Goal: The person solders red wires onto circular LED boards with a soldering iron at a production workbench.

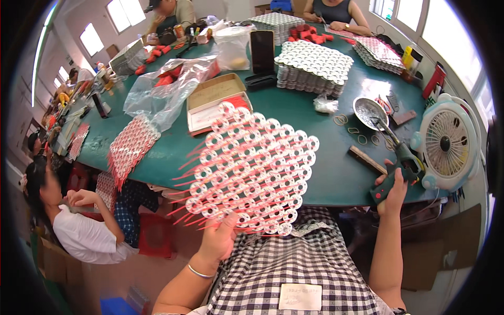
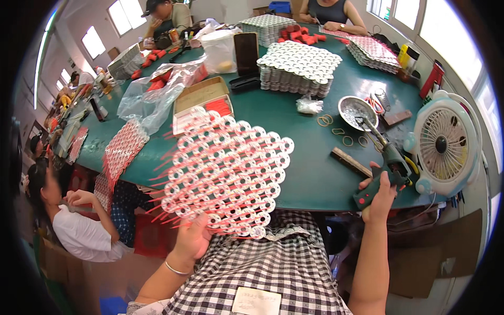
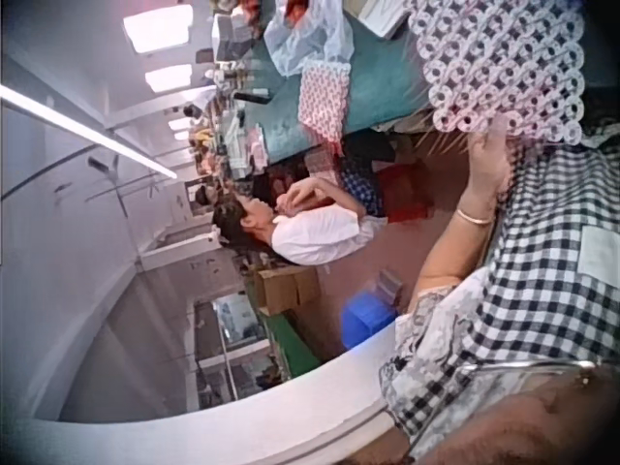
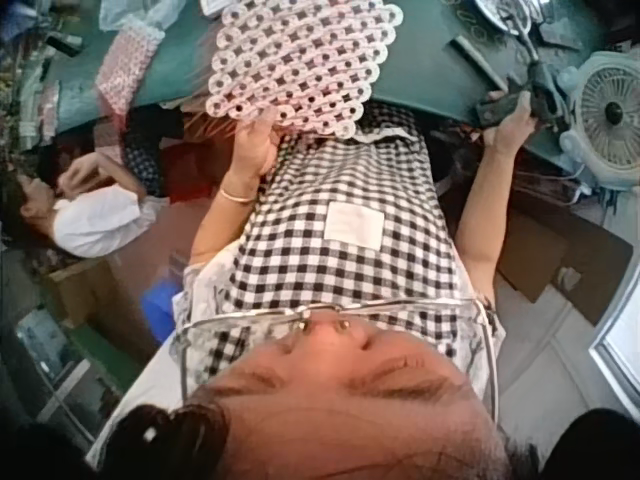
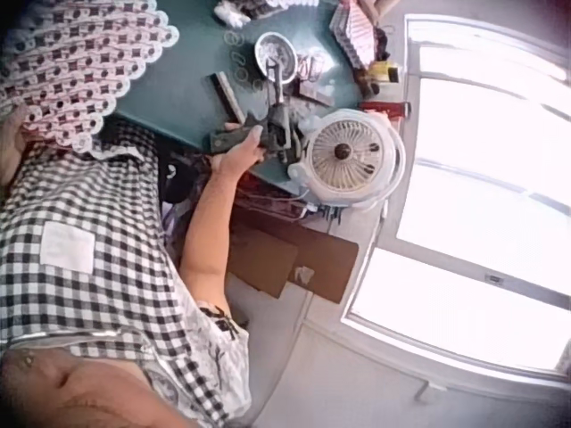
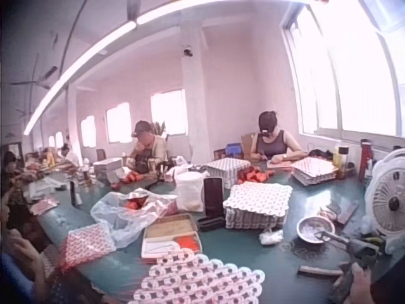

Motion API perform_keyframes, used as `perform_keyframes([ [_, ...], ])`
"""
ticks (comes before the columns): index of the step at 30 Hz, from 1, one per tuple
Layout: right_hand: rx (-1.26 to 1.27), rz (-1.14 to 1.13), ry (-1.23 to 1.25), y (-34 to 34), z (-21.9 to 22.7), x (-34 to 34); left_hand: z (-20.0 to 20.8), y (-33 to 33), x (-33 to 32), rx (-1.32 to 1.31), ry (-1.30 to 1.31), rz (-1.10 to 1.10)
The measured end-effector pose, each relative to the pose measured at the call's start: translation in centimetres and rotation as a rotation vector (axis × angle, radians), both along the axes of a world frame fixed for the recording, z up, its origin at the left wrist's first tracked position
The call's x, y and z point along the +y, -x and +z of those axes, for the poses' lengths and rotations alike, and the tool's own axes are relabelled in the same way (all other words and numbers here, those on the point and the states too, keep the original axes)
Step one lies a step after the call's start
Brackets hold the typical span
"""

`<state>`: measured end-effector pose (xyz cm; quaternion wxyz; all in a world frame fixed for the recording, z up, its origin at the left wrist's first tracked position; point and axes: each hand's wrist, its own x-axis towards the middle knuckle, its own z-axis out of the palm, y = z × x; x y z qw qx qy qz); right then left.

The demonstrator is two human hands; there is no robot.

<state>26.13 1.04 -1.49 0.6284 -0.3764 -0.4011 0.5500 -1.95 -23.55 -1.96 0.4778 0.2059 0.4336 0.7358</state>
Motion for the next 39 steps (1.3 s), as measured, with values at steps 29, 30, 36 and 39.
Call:
perform_keyframes([
  [29, -0.046, -0.019, 0.062, -0.5, -0.7, 0.1, 3.2, 10.2, 2.0, -0.098, -0.159, 0.442],
  [30, -0.047, -0.039, 0.068, -0.7, -0.6, 0.1, 3.9, 11.3, 1.4, -0.085, -0.179, 0.511],
  [36, -0.066, -0.074, 0.140, -0.6, 0.7, -0.8, 9.4, 21.7, -4.1, 0.101, -0.222, 0.902],
  [39, -0.051, -0.073, 0.124, -0.4, 0.5, -0.7, 8.4, 27.3, -7.4, 0.038, -0.228, 0.977],
])
